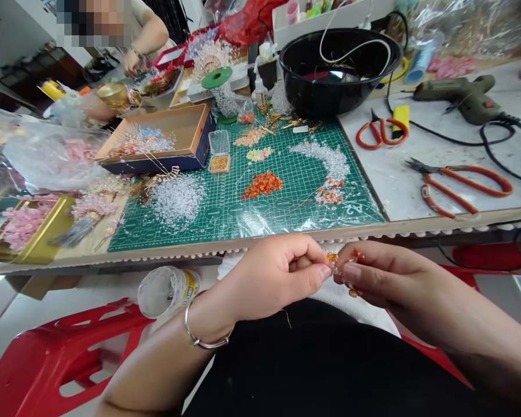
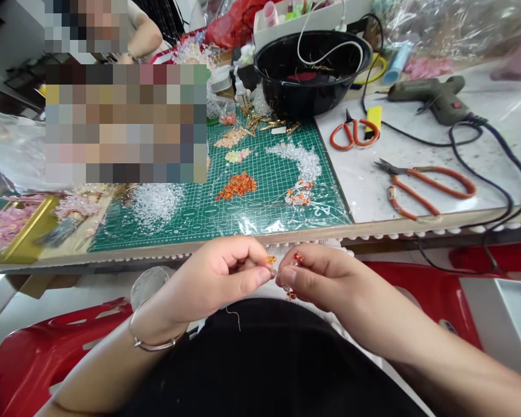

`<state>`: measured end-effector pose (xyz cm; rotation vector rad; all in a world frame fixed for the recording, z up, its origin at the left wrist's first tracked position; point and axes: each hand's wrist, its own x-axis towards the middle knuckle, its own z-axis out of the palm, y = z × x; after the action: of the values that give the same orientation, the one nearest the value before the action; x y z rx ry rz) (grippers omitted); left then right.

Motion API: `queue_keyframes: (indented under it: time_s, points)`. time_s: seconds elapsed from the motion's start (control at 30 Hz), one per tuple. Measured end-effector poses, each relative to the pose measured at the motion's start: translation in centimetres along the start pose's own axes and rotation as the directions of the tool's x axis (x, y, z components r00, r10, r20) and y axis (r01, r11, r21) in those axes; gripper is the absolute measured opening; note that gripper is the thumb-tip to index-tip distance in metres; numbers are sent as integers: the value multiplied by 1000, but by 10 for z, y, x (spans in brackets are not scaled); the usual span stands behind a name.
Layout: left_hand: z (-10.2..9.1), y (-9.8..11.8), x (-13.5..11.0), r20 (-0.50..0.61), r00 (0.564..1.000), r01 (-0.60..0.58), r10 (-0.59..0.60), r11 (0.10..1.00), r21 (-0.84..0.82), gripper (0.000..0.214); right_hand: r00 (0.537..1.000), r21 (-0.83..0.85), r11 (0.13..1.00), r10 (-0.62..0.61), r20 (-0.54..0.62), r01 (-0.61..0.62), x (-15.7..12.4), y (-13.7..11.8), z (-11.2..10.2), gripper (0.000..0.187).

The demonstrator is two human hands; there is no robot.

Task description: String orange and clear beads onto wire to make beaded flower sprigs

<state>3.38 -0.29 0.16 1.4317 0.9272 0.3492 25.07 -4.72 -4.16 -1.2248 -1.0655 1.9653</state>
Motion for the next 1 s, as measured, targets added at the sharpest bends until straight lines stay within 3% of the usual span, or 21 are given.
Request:
queue_keyframes:
  time_s: [0.1, 0.2, 0.3, 0.5, 0.6, 0.67, 0.73, 0.83, 0.93, 1.0]
  points:
    - [-3, 1, 2, 51, 998, -47, 42, 994, 101, 12, 999, -36, 999, 25, 35, -23, 0, 1, -4, 31]
    - [-9, 3, 7, 112, 977, -209, 181, 909, 360, 9, 995, -112, 993, 45, 89, -35, 0, 0, -7, 35]
    - [-17, 11, 13, 199, 931, -362, 305, 705, 610, 14, 990, -192, 981, 57, 128, -32, 2, -2, -7, 37]
    - [-19, 36, 21, 336, 886, -413, 319, 213, 886, 21, 1000, -320, 948, 4, 10, 0, 12, -3, -4, 35]
    - [-8, 40, 18, 388, 810, -441, 440, 21, 897, 19, 999, -322, 946, -41, -34, 28, 15, -3, -6, 31]
    - [1, 38, 12, 379, 747, -441, 546, -18, 897, 21, 995, -283, 958, -74, -70, 52, 15, -2, -9, 33]
    - [9, 31, 6, 337, 714, -442, 614, 21, 897, 22, 988, -213, 974, -98, -117, 72, 13, 0, -10, 36]
    - [16, 13, -1, 223, 731, -480, 645, 253, 840, 20, 984, -5, 997, -78, -160, 78, 9, 3, -10, 38]
    - [17, -5, 0, 88, 827, -471, 555, 599, 648, 16, 994, 159, 986, -34, -101, 50, 3, 3, -6, 37]
    - [15, -12, 4, 24, 916, -357, 400, 787, 503, 13, 999, 151, 988, -23, -35, 28, 0, 2, -4, 36]
